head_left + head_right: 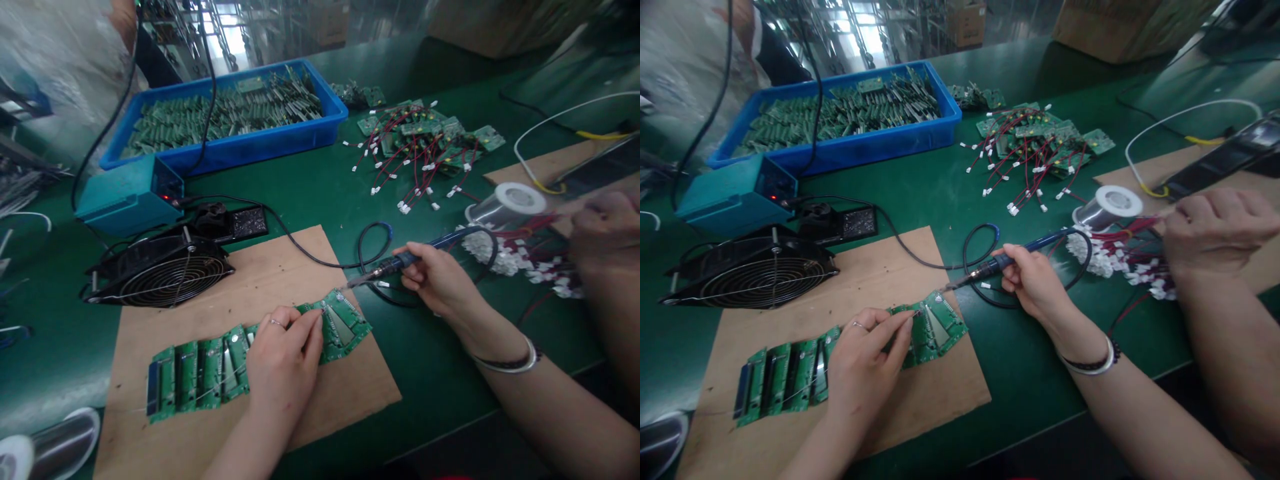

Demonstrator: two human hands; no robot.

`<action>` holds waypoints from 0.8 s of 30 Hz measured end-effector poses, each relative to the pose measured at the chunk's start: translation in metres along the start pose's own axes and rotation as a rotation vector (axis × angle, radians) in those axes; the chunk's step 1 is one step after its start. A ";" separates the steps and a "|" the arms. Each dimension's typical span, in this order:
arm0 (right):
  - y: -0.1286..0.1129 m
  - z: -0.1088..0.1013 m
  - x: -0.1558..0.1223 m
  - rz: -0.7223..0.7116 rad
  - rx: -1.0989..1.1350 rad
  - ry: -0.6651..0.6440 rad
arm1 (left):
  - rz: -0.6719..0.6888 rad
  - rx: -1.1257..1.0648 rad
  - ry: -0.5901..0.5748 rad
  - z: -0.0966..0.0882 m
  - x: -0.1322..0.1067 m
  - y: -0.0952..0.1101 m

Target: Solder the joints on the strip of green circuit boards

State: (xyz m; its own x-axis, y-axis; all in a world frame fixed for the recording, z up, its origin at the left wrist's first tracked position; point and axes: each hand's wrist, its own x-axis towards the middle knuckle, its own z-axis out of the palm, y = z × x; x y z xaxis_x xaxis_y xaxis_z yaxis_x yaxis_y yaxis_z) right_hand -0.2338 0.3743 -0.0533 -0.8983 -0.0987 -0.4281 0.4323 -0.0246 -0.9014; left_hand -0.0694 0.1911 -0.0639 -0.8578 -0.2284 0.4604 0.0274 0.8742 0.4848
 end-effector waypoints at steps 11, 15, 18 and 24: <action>0.002 0.002 0.001 -0.009 -0.028 -0.007 | -0.010 -0.002 -0.002 0.001 0.000 -0.001; 0.001 0.001 0.003 0.006 0.010 -0.001 | 0.000 0.005 0.016 -0.002 -0.001 -0.001; -0.001 -0.001 0.008 0.009 0.072 0.003 | 0.000 -0.009 0.056 -0.005 0.000 -0.002; 0.004 -0.016 0.008 -0.074 0.057 -0.065 | -0.058 -0.012 0.205 -0.010 -0.005 0.006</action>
State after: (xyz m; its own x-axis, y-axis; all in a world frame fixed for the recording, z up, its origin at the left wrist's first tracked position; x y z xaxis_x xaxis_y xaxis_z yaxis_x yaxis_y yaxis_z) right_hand -0.2406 0.3895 -0.0614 -0.9217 -0.1592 -0.3538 0.3705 -0.0903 -0.9244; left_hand -0.0601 0.1929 -0.0560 -0.7356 -0.3622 0.5725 -0.0121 0.8520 0.5235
